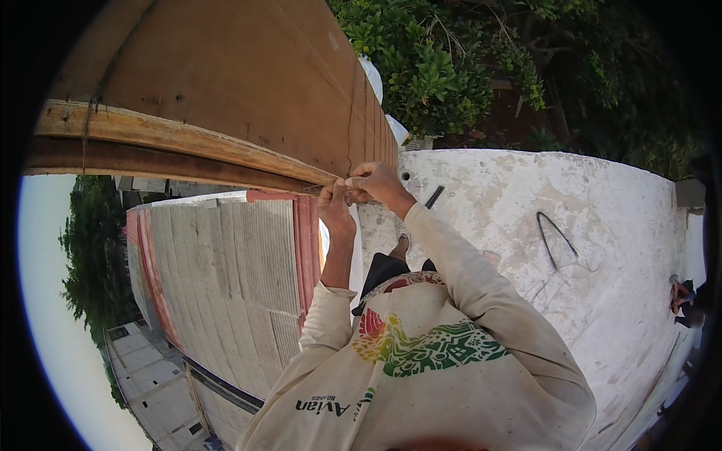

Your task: The person secures a large wooden formwork panel to a concrete roof edge using wire and a hammer. They wrap wire around the wood, hammer nails to hold it, and twist wire ends to tighten the fastening. A coworker assists by holding the panel and handing tools.

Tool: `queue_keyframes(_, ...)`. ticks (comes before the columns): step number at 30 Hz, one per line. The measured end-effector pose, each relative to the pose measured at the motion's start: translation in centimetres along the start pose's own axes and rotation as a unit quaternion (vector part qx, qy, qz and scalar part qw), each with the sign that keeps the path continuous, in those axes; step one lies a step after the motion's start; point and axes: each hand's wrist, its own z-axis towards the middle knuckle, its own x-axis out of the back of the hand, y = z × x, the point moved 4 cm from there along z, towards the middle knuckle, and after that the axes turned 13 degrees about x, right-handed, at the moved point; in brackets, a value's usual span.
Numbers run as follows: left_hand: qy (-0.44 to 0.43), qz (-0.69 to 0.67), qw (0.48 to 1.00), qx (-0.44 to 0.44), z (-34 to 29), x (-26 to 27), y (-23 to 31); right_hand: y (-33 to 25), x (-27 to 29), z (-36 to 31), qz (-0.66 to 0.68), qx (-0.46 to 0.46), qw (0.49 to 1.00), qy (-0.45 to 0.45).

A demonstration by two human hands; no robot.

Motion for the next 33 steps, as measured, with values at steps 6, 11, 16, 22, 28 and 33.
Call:
queue_keyframes(6, -0.015, 0.039, 0.997, 0.059, 0.2, 0.5, 1.0, -1.8, 0.2, 0.5, -0.287, 0.188, 0.939, -0.024)
queue_keyframes(11, -0.002, 0.205, 0.979, -0.011, -0.9, -0.5, 3.2, -2.0, -0.1, -0.2, -0.292, 0.185, 0.938, -0.010)
queue_keyframes(16, 0.080, 0.348, 0.932, -0.067, -1.3, -0.4, 3.9, -2.0, -0.1, -0.5, -0.285, 0.238, 0.928, 0.019)
queue_keyframes(22, 0.008, 0.201, 0.974, 0.107, -0.2, 0.8, 2.6, 0.0, 0.1, -1.0, -0.133, 0.255, 0.957, 0.030)
queue_keyframes(28, -0.088, 0.052, 0.931, 0.350, 0.9, 1.6, 4.0, 1.3, -0.4, -2.1, -0.010, 0.310, 0.945, 0.102)
queue_keyframes(33, -0.102, 0.108, 0.905, 0.399, 1.1, 0.8, 6.5, 2.1, -0.8, -2.2, 0.074, 0.276, 0.952, 0.110)
